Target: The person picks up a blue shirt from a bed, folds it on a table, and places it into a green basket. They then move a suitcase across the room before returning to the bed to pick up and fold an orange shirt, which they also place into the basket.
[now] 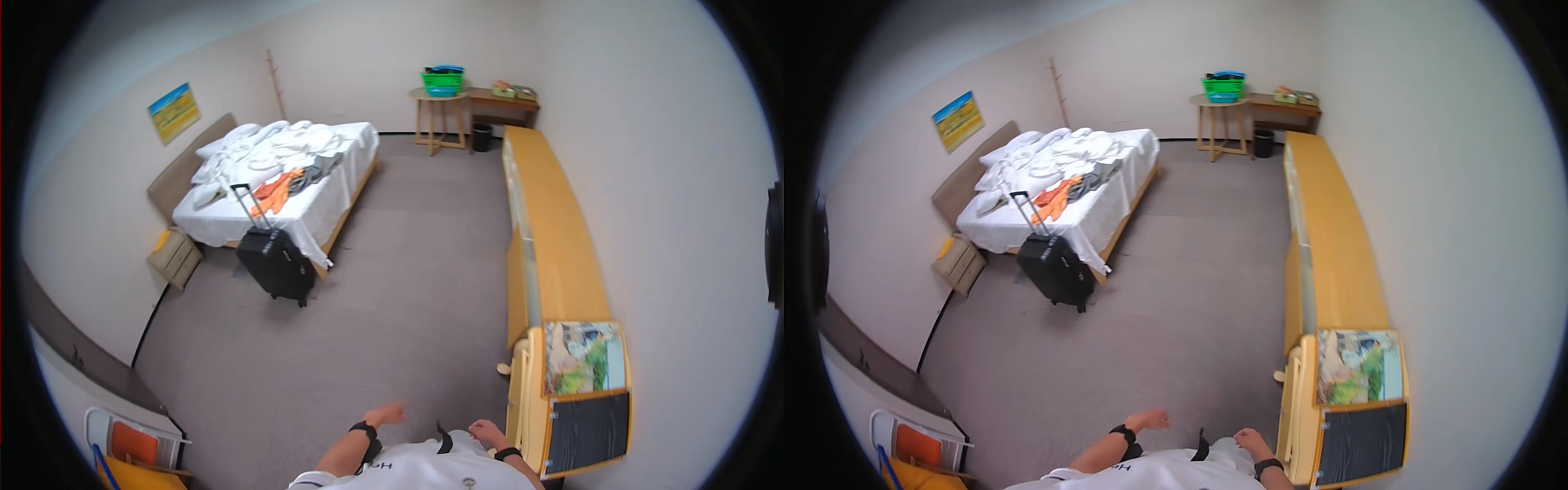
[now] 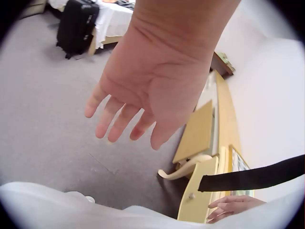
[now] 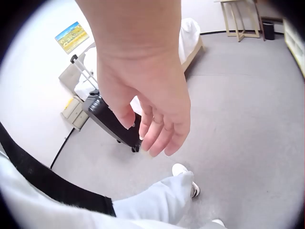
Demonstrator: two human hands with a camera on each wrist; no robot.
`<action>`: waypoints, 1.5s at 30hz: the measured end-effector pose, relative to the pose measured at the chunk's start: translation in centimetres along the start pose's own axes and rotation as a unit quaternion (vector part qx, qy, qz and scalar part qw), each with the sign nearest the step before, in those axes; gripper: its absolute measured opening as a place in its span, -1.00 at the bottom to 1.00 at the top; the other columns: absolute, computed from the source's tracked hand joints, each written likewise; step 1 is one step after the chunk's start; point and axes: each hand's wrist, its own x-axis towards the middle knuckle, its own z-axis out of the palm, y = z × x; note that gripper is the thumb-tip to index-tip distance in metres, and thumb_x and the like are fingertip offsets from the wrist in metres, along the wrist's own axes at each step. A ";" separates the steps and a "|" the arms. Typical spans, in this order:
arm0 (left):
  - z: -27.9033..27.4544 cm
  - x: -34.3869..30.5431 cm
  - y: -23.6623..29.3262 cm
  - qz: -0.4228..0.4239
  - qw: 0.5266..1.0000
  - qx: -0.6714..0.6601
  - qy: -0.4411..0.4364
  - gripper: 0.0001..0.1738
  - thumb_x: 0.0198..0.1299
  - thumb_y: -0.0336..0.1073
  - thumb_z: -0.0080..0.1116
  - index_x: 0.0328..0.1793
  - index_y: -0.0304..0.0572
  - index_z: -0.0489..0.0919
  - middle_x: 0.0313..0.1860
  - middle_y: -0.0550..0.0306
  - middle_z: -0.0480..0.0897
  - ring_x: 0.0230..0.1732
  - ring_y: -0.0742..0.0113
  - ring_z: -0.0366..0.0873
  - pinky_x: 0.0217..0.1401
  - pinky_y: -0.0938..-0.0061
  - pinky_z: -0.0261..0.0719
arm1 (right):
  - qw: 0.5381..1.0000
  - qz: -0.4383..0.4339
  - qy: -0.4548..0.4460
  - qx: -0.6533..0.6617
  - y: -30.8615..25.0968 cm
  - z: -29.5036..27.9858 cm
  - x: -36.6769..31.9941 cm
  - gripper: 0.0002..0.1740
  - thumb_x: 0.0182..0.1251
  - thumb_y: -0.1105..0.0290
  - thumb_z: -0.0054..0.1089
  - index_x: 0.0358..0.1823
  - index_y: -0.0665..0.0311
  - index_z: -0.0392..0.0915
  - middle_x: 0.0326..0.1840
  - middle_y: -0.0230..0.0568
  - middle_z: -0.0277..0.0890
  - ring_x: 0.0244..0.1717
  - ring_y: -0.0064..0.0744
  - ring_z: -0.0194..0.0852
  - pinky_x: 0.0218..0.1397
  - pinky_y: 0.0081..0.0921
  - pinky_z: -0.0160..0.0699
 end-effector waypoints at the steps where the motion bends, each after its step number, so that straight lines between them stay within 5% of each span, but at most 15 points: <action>1: 0.3 0.3 -2.3 -0.006 0.999 -0.036 0.037 -0.50 0.05 0.02 -0.09 -0.04 -0.21 0.46 0.00 -0.06 0.45 0.01 0.03 0.38 0.03 0.27 0.32 | 1.000 -0.007 -0.009 -0.012 -1.8 -0.4 1.8 -0.77 0.08 0.32 0.01 -0.38 0.36 0.47 -0.51 -0.24 0.50 -0.51 -0.52 0.46 -0.45 -0.62 0.43; 3: -0.2 -1.5 -4.2 -0.073 0.992 -0.080 0.065 -0.53 0.02 -0.04 -0.10 -0.10 -0.27 0.48 -0.06 -0.10 0.48 -0.02 0.02 0.41 0.01 0.23 0.34 | 0.994 0.075 -0.056 -0.052 -6.3 -1.0 5.0 -0.77 0.07 0.30 0.00 -0.38 0.33 0.49 -0.50 -0.29 0.50 -0.52 -0.52 0.46 -0.45 -0.63 0.42; 7: 1.1 -2.9 -9.4 -0.185 0.959 -0.186 0.105 -0.55 -0.05 -0.05 -0.08 -0.23 -0.28 0.53 -0.28 -0.11 0.56 -0.20 0.02 0.51 -0.11 0.23 0.41 | 0.981 0.001 -0.081 -0.176 -11.6 -0.4 12.5 -0.77 0.07 0.28 0.00 -0.36 0.29 0.50 -0.49 -0.31 0.51 -0.50 -0.51 0.47 -0.44 -0.58 0.42; 9: -0.6 -3.7 -10.3 -0.243 0.947 -0.211 0.018 -0.56 -0.05 -0.04 -0.08 -0.27 -0.27 0.55 -0.33 -0.07 0.58 -0.26 0.08 0.52 -0.15 0.29 0.43 | 0.980 0.052 -0.132 -0.141 -14.9 -0.2 16.3 -0.76 0.07 0.27 -0.02 -0.39 0.29 0.52 -0.49 -0.31 0.51 -0.47 -0.48 0.47 -0.43 -0.53 0.42; 13: -0.5 -2.1 -13.8 -0.256 0.930 -0.263 0.014 -0.58 -0.03 -0.03 -0.08 -0.30 -0.25 0.55 -0.36 -0.01 0.59 -0.31 0.18 0.53 -0.19 0.33 0.43 | 0.963 0.028 -0.192 -0.185 -20.5 -1.1 24.6 -0.77 -0.03 0.27 0.00 -0.46 0.27 0.54 -0.48 -0.16 0.53 -0.40 -0.38 0.52 -0.32 -0.44 0.47; 15: -4.1 -1.1 -14.9 -0.298 0.873 -0.364 0.129 -0.57 -0.02 -0.01 -0.07 -0.30 -0.25 0.55 -0.39 0.04 0.59 -0.35 0.26 0.54 -0.25 0.37 0.44 | 0.929 -0.147 -0.121 -0.319 -25.0 -1.9 31.3 -0.76 -0.05 0.28 -0.02 -0.52 0.29 0.54 -0.49 -0.09 0.52 -0.38 -0.34 0.51 -0.31 -0.45 0.46; 18: -8.7 2.0 -16.6 -0.328 0.814 -0.441 0.187 -0.57 -0.02 -0.02 -0.06 -0.23 -0.23 0.54 -0.40 0.04 0.58 -0.38 0.29 0.53 -0.30 0.40 0.44 | 0.947 -0.107 -0.157 -0.260 -30.5 -2.1 36.3 -0.75 -0.07 0.31 -0.04 -0.50 0.32 0.55 -0.52 -0.06 0.51 -0.43 -0.28 0.51 -0.32 -0.42 0.45; 21: -15.9 3.9 -17.0 -0.321 0.777 -0.485 0.241 -0.57 -0.01 -0.03 -0.05 -0.18 -0.23 0.53 -0.42 0.05 0.58 -0.42 0.30 0.51 -0.32 0.42 0.45 | 0.945 -0.130 -0.131 -0.270 -36.6 -0.9 39.4 -0.75 -0.05 0.30 -0.04 -0.61 0.33 0.53 -0.64 -0.15 0.49 -0.57 -0.37 0.47 -0.47 -0.45 0.41; 23: -20.2 5.0 -18.3 -0.312 0.769 -0.494 0.261 -0.57 -0.01 -0.04 -0.05 -0.17 -0.22 0.52 -0.43 0.05 0.58 -0.43 0.31 0.50 -0.31 0.42 0.45 | 0.952 -0.049 -0.264 -0.146 -40.5 0.6 42.1 -0.76 -0.02 0.28 0.02 -0.64 0.30 0.51 -0.68 -0.26 0.45 -0.65 -0.51 0.39 -0.59 -0.55 0.33; 25: -23.4 6.2 -20.9 -0.323 0.781 -0.488 0.220 -0.57 0.00 -0.06 -0.06 -0.12 -0.20 0.50 -0.40 0.07 0.57 -0.42 0.32 0.49 -0.32 0.42 0.45 | 0.948 -0.043 -0.286 -0.137 -43.8 2.3 45.3 -0.77 0.00 0.27 0.05 -0.61 0.29 0.51 -0.69 -0.30 0.44 -0.66 -0.56 0.35 -0.61 -0.59 0.30; 31: -31.5 10.5 -35.3 -0.231 0.727 -0.567 0.311 -0.55 0.10 0.00 -0.08 -0.06 -0.21 0.46 -0.30 0.12 0.55 -0.33 0.39 0.46 -0.33 0.42 0.46 | 0.938 -0.079 -0.310 -0.130 -55.6 7.5 55.0 -0.77 0.10 0.27 0.06 -0.34 0.29 0.46 -0.55 -0.34 0.44 -0.59 -0.60 0.35 -0.60 -0.68 0.28; 34: -40.3 9.9 -41.5 -0.214 0.675 -0.594 0.383 -0.52 0.09 0.02 -0.02 -0.07 -0.26 0.45 -0.46 0.21 0.51 -0.53 0.40 0.38 -0.47 0.45 0.39 | 0.937 -0.092 -0.310 -0.133 -61.5 9.1 58.6 -0.71 0.10 0.21 0.09 -0.30 0.30 0.45 -0.52 -0.35 0.45 -0.57 -0.60 0.36 -0.56 -0.68 0.32; 36: -48.7 7.3 -42.1 -0.246 0.585 -0.605 0.481 -0.48 0.03 0.08 0.04 -0.13 -0.26 0.47 -0.51 0.25 0.47 -0.54 0.46 0.35 -0.52 0.53 0.33 | 0.941 -0.097 -0.302 -0.118 -66.1 11.0 60.6 -0.64 0.09 0.16 0.12 -0.22 0.30 0.42 -0.49 -0.36 0.44 -0.55 -0.60 0.35 -0.52 -0.67 0.34; 39: -58.5 3.6 -45.1 -0.127 0.484 -0.687 0.527 -0.58 0.07 0.08 0.01 -0.19 -0.12 0.43 -0.56 0.36 0.32 -0.56 0.59 0.19 -0.58 0.62 0.18 | 0.943 -0.119 -0.293 -0.100 -74.6 14.3 60.9 -0.45 0.06 0.12 0.15 -0.01 0.35 0.29 -0.43 -0.34 0.42 -0.51 -0.60 0.35 -0.50 -0.66 0.35; 45: -72.1 0.0 -53.4 -0.110 0.270 -0.680 0.673 -0.54 0.08 0.06 0.00 0.00 -0.02 0.30 -0.18 0.30 0.30 -0.19 0.42 0.20 -0.07 0.51 0.19 | 0.867 -0.385 -0.285 -0.133 -88.3 27.3 68.2 -0.25 0.08 -0.01 0.07 0.12 0.44 0.12 -0.05 0.03 0.34 -0.09 -0.23 0.38 -0.09 -0.46 0.37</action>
